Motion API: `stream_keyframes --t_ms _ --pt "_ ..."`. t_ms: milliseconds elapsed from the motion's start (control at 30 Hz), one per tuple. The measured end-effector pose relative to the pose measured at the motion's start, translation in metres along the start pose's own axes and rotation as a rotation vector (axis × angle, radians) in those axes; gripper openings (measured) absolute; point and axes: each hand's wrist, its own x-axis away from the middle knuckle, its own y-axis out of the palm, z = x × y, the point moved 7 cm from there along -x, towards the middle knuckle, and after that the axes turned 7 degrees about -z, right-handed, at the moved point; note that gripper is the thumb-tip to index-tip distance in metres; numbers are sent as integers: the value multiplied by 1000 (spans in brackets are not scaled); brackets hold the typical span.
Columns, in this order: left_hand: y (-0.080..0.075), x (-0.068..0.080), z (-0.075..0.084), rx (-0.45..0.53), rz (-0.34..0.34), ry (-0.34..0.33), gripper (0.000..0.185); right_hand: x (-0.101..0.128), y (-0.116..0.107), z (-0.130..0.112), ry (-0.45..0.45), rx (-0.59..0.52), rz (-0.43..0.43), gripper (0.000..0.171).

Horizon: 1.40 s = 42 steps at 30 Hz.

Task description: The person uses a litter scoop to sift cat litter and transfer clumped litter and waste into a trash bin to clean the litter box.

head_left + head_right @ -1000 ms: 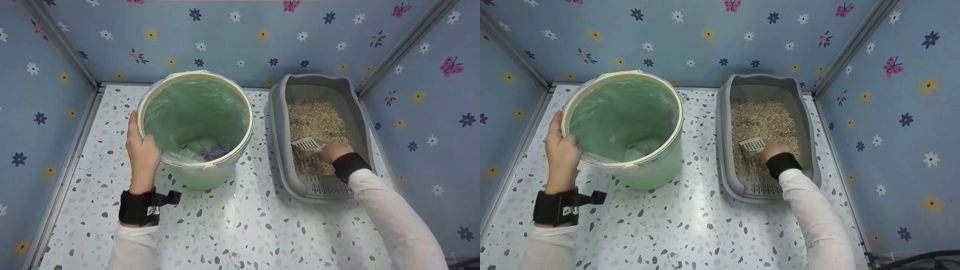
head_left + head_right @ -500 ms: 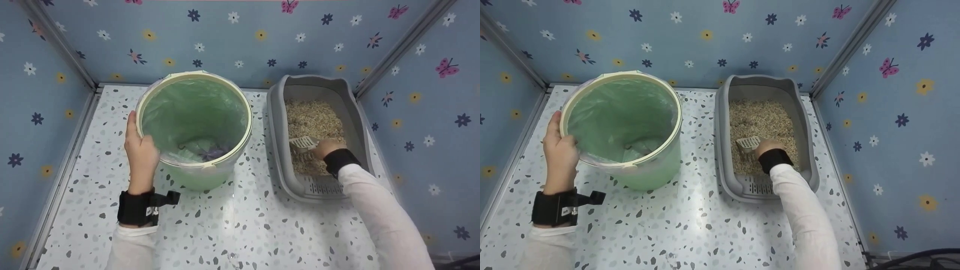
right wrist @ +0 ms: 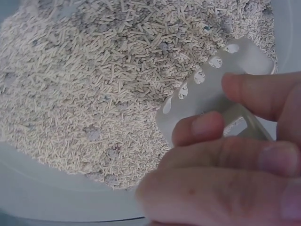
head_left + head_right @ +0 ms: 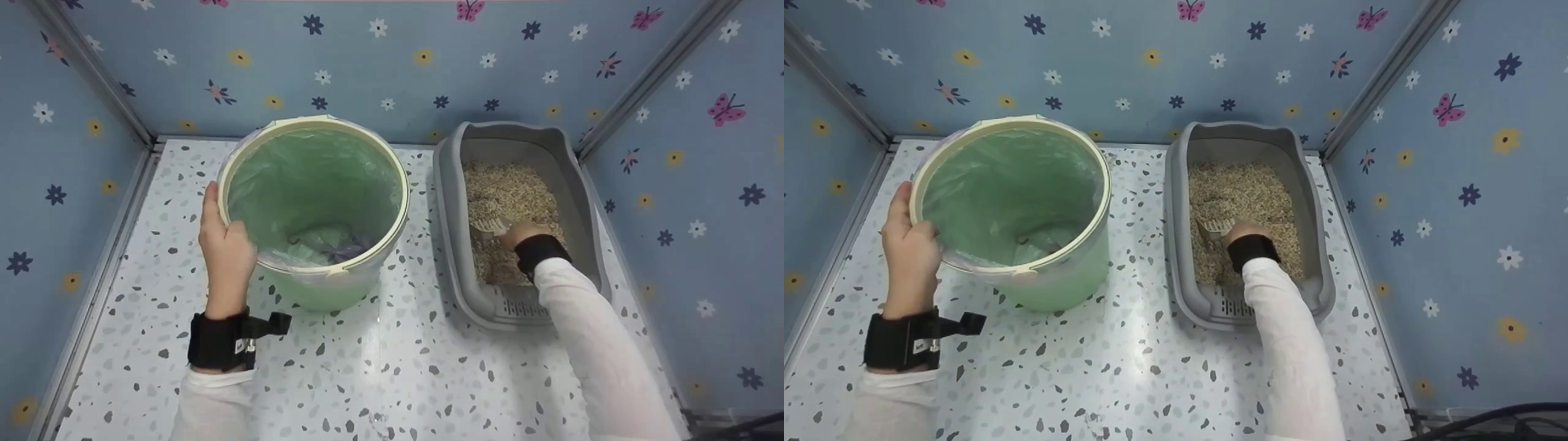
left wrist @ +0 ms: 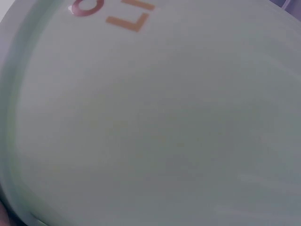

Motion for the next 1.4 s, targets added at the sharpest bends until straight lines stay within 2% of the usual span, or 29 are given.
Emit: stream_keyframes --t_ms 500,800,1000,1133,1233,1400 --pt "1 -1 0 6 -1 -8 67 -14 1 -6 0 -158 35 61" --pt "1 -1 0 9 2 -21 67 -22 7 -7 40 -287 108 46" --pt "1 1 1 -1 4 -6 66 -26 8 -12 20 -265 147 44" --pt "1 1 1 -4 8 -6 66 -27 11 -13 17 -316 173 41" --pt "1 2 1 -2 6 -6 66 -29 16 -12 29 -384 174 38" --pt "2 1 1 -4 1 -8 67 -33 18 -12 49 -426 168 35"
